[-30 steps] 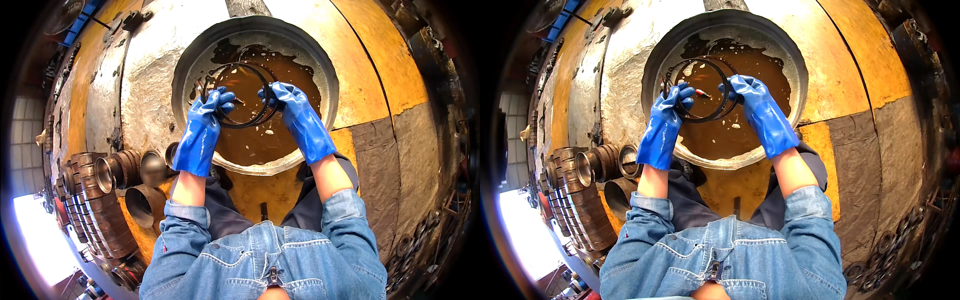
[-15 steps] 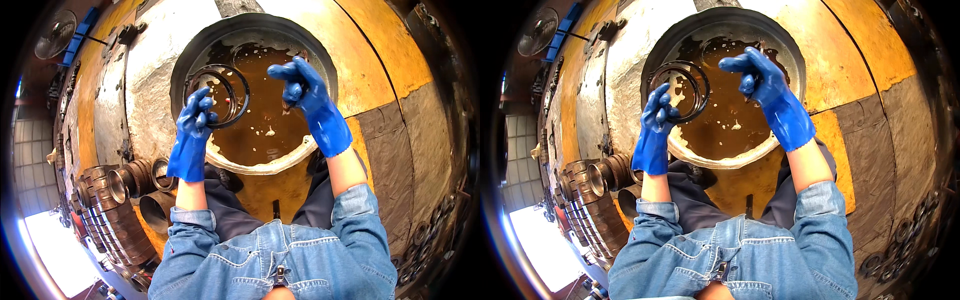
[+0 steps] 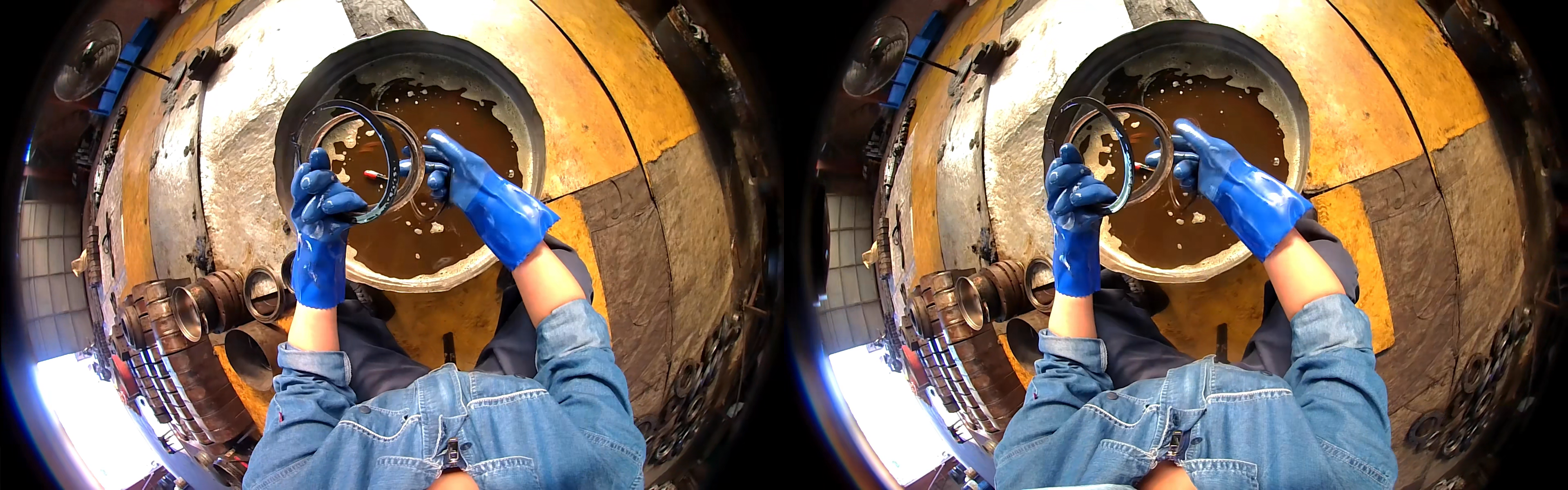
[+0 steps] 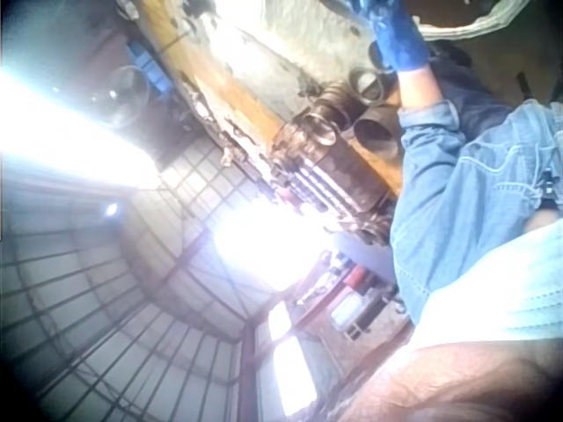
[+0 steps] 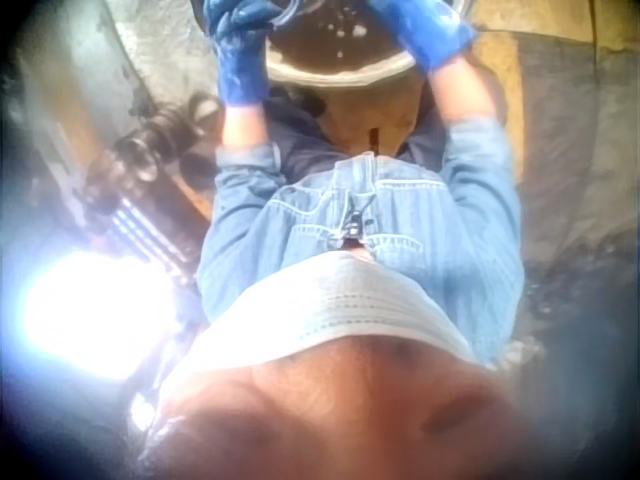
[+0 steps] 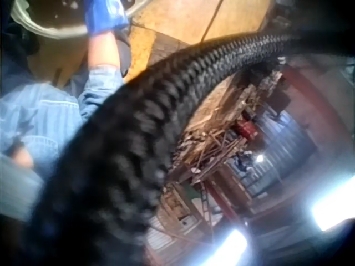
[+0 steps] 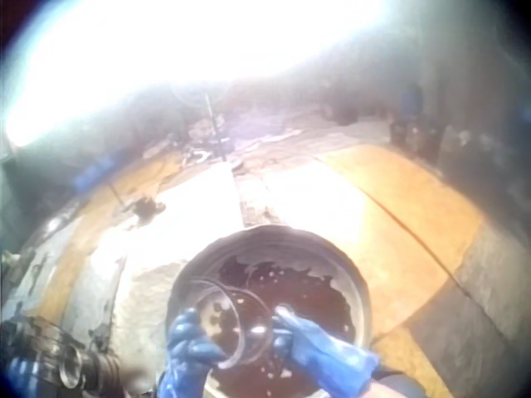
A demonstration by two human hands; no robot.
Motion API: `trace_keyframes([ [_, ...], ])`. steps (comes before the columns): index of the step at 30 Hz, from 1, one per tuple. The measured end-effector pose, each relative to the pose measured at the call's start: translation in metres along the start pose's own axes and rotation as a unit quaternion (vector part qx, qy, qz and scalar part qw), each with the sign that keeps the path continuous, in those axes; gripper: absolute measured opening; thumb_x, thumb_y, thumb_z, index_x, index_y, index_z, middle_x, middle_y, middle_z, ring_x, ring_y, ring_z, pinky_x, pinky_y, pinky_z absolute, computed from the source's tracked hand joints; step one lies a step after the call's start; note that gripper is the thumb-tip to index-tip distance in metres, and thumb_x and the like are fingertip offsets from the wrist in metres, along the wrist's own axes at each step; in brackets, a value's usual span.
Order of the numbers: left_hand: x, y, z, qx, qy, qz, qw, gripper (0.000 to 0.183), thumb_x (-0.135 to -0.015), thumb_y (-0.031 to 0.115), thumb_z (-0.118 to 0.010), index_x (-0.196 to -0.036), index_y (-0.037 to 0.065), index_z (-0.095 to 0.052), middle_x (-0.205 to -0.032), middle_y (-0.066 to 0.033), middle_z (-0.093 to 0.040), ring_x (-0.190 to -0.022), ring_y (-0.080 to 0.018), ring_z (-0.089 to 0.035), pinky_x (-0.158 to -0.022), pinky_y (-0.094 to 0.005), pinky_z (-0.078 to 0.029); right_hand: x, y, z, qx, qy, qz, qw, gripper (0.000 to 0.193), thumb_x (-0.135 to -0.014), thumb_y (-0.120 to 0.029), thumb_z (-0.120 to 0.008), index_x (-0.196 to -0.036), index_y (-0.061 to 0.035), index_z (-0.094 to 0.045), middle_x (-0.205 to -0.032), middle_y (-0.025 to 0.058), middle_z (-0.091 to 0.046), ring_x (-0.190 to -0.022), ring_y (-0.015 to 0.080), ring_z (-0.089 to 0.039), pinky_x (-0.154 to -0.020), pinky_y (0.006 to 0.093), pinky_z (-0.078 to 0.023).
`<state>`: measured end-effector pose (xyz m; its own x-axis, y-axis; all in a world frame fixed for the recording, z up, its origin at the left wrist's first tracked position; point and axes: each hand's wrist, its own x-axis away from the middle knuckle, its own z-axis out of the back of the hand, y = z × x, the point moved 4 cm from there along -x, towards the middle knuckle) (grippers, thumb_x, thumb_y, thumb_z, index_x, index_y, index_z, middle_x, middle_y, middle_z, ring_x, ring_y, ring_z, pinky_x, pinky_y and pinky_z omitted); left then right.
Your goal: The person is cleaning metal rings and industrial components in a large tub of dark liquid. They use a brush to scrub the parts and move them between the tub and stacks on the floor.
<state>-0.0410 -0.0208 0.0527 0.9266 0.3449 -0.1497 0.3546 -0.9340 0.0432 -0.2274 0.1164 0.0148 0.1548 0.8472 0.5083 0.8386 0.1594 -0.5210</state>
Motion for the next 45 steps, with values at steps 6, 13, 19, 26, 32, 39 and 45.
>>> trace_keyframes([
  [6, 0.005, 0.003, 0.021, -0.094, 0.016, 0.039, 0.995, 0.043, -0.115, 0.029, -0.045, -0.145, 0.001, -0.059, -0.102, 0.0013, -0.077, -0.052, -0.0018, -0.054, -0.072, -0.0285, -0.051, 0.0, 0.009, 0.008, 0.157, 0.061, 0.13, 0.977, 0.024, -0.1, -0.024, -0.076, -0.109, -0.0015, -0.075, -0.084, 0.0073, -0.075, -0.066, 0.0124, -0.068, -0.057, 0.0279, -0.053],
  [13, 0.012, 0.004, 0.028, -0.271, 0.121, 0.005, 0.955, 0.046, -0.115, 0.032, -0.047, -0.143, -0.003, -0.059, -0.105, -0.0121, -0.077, -0.058, -0.01, -0.062, -0.079, -0.0356, -0.06, 0.002, -0.005, 0.004, 0.491, 0.18, 0.19, 0.831, 0.023, -0.101, -0.024, -0.067, -0.097, -0.0043, -0.077, -0.069, 0.0002, -0.066, -0.063, 0.0078, -0.056, -0.059, 0.0304, -0.046],
  [19, 0.01, 0.012, 0.024, -0.38, 0.185, -0.07, 0.903, 0.046, -0.111, 0.028, -0.056, -0.139, -0.007, -0.059, -0.108, -0.0159, -0.075, -0.071, -0.0175, -0.066, -0.083, -0.0373, -0.058, 0.013, -0.022, -0.003, 0.418, 0.114, 0.259, 0.863, 0.03, -0.103, -0.029, -0.067, -0.102, -0.0007, -0.077, -0.074, 0.0015, -0.067, -0.069, 0.0101, -0.06, -0.066, 0.0309, -0.049],
  [26, 0.004, 0.009, 0.03, -0.363, 0.222, -0.099, 0.9, 0.049, -0.109, 0.027, -0.058, -0.141, -0.01, -0.056, -0.118, -0.0215, -0.073, -0.092, -0.0261, -0.071, -0.09, -0.0399, -0.059, 0.013, -0.013, -0.013, -0.016, -0.098, 0.205, 0.974, 0.025, -0.102, -0.022, -0.07, -0.112, -0.0004, -0.076, -0.122, 0.0168, -0.077, -0.098, 0.0216, -0.075, -0.092, 0.0366, -0.06],
  [32, 0.014, 0.032, 0.042, -0.354, 0.195, -0.088, 0.91, 0.052, -0.11, 0.032, -0.057, -0.147, -0.004, -0.053, -0.124, -0.0202, -0.073, -0.087, -0.0217, -0.072, -0.09, -0.0415, -0.061, 0.009, -0.061, 0.029, -0.126, -0.178, 0.252, 0.943, 0.027, -0.109, -0.029, -0.059, -0.117, -0.008, -0.073, -0.133, 0.0201, -0.072, -0.079, 0.0116, -0.072, -0.068, 0.0316, -0.059],
  [39, 0.005, 0.027, 0.024, -0.11, 0.019, -0.036, 0.993, 0.042, -0.112, 0.027, -0.052, -0.144, 0.001, -0.06, -0.115, -0.0047, -0.08, -0.049, -0.0001, -0.054, -0.067, -0.0278, -0.049, 0.017, -0.045, 0.017, 0.055, 0.06, 0.166, 0.983, 0.03, -0.107, -0.038, -0.065, -0.106, -0.0104, -0.075, -0.114, 0.014, -0.079, -0.065, 0.0073, -0.064, -0.059, 0.0244, -0.051],
  [45, -0.005, -0.001, 0.01, 0.016, 0.007, 0.001, 1.0, 0.035, -0.11, 0.013, -0.05, -0.137, -0.005, -0.064, -0.071, 0.0091, -0.07, -0.046, 0.0004, -0.057, -0.064, -0.0214, -0.05, 0.012, -0.008, 0.005, 0.059, 0.053, -0.007, 0.997, 0.047, -0.103, -0.05, -0.066, -0.109, -0.0039, -0.073, -0.097, 0.0138, -0.079, -0.061, 0.0079, -0.064, -0.047, 0.0194, -0.04],
])
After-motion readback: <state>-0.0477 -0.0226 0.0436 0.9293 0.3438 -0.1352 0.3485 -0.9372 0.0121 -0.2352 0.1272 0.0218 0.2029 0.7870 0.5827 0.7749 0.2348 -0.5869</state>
